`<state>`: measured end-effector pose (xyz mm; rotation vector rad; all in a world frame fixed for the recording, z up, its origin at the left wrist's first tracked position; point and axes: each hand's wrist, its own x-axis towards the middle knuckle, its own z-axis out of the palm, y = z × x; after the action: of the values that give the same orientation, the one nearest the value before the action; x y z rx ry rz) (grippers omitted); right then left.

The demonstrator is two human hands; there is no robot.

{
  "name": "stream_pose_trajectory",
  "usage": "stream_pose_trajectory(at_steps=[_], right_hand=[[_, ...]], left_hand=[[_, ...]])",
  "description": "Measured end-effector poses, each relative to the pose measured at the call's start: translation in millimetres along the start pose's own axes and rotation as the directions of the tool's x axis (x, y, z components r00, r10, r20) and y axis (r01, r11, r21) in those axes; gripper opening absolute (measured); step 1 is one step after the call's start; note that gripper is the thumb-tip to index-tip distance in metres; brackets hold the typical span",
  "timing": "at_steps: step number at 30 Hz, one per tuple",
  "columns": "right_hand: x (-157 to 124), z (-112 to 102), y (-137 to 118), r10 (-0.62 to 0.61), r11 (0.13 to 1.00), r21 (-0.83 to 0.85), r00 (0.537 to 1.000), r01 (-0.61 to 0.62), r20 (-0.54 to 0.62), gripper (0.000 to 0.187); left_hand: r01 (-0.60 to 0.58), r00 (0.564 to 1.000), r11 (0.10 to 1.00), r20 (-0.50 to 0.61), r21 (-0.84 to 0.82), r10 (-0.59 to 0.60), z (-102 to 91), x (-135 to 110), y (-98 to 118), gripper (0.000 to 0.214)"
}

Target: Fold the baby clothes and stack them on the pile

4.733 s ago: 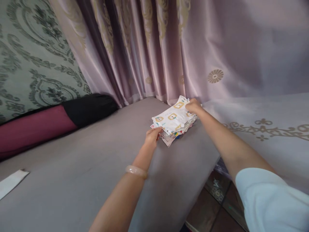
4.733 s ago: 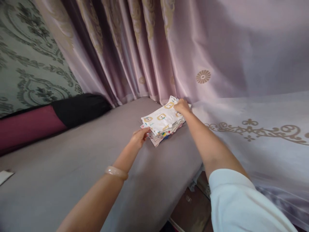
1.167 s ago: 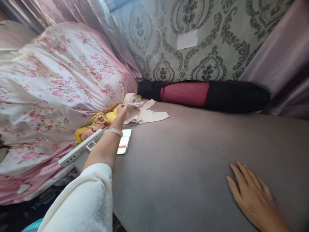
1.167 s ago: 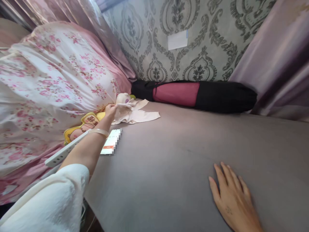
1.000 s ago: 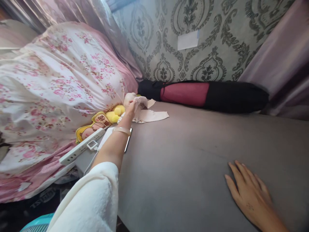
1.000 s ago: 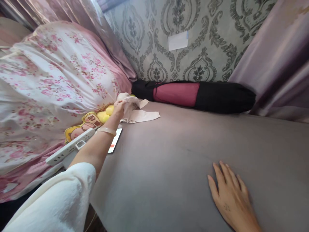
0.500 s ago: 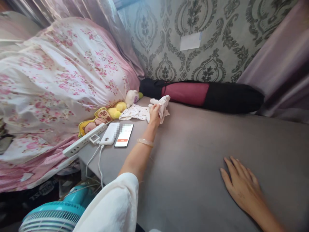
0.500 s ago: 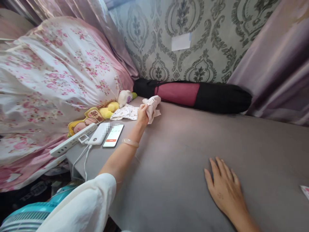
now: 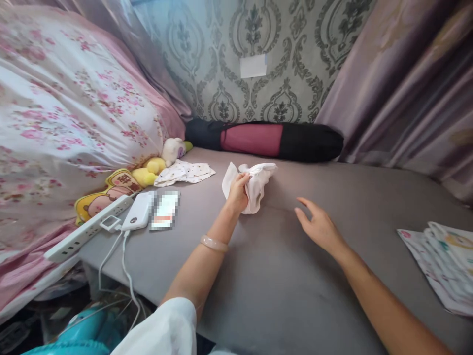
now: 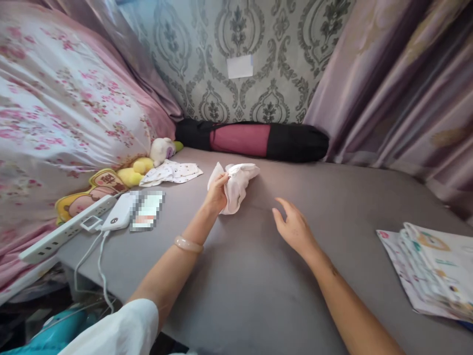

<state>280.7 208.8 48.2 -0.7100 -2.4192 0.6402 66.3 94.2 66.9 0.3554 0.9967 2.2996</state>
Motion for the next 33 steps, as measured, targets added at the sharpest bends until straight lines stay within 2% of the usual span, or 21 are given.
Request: stream_pose_trajectory(at_steps=[3, 5, 8, 10, 12, 15, 18, 21, 24, 26, 28, 31, 33], right_hand=[[20, -2, -24, -0.064, 0.989, 0.127, 0.991, 0.078, -0.116, 0.048], [29, -4, -34, -0.101, 0.971, 0.201, 0.984, 0.130, -0.147, 0.053], [36, -4, -41, -0.124, 0.932, 0.329, 0.987, 0.151, -0.102, 0.050], [36, -5, -42, -0.104, 0.909, 0.404, 0.994, 0.106, -0.028, 0.042], [34, -7, -40, -0.070, 0.895, 0.442, 0.997, 0.050, 0.029, 0.041], [31, -16, -35, -0.017, 0.891, 0.454, 1.000, 0.012, 0.006, 0.041], [29, -39, -37, 0.025, 0.911, 0.412, 0.998, 0.000, -0.055, 0.036], [23, -70, -52, 0.049, 0.942, 0.335, 0.994, -0.013, -0.097, 0.031], [14, -94, -70, 0.098, 0.952, 0.296, 0.994, -0.078, -0.052, 0.031], [9, -100, -72, 0.123, 0.969, 0.212, 0.992, -0.126, 0.026, 0.035], [5, -96, -63, 0.167, 0.976, 0.118, 0.978, -0.182, 0.126, 0.039], [1, -81, -36, 0.234, 0.966, 0.055, 0.944, -0.252, 0.231, 0.040], [-2, -72, -17, 0.244, 0.964, 0.042, 0.933, -0.264, 0.264, 0.042]], left_hand=[[0.031, 0.998, 0.999, 0.057, 0.032, -0.033, 14.2, -18, -1, 0.018], [0.052, 0.992, 0.996, 0.107, 0.068, -0.059, 22.3, -29, 0, 0.018], [0.081, 0.981, 0.989, 0.164, 0.121, -0.100, 31.3, -43, 6, 0.021], [0.070, 0.978, 0.986, 0.182, 0.152, -0.098, 34.5, -51, 10, 0.024], [0.027, 0.977, 0.981, 0.203, 0.192, -0.066, 35.3, -56, 17, 0.027], [-0.067, 0.960, 0.953, 0.279, 0.295, -0.019, 33.7, -62, 28, 0.029], [-0.172, 0.914, 0.878, 0.405, 0.448, -0.028, 32.4, -67, 38, 0.031], [-0.324, 0.859, 0.743, 0.511, 0.585, -0.027, 33.6, -69, 42, 0.041], [-0.472, 0.832, 0.594, 0.552, 0.652, 0.055, 33.3, -67, 38, 0.037], [-0.529, 0.820, 0.494, 0.564, 0.689, 0.091, 26.7, -66, 36, 0.029], [-0.539, 0.822, 0.420, 0.565, 0.730, 0.071, 11.4, -67, 39, 0.023], [-0.480, 0.866, 0.350, 0.498, 0.804, 0.043, -29.3, -74, 51, 0.022], [-0.406, 0.914, 0.260, 0.393, 0.876, 0.104, -64.9, -80, 65, 0.020]])
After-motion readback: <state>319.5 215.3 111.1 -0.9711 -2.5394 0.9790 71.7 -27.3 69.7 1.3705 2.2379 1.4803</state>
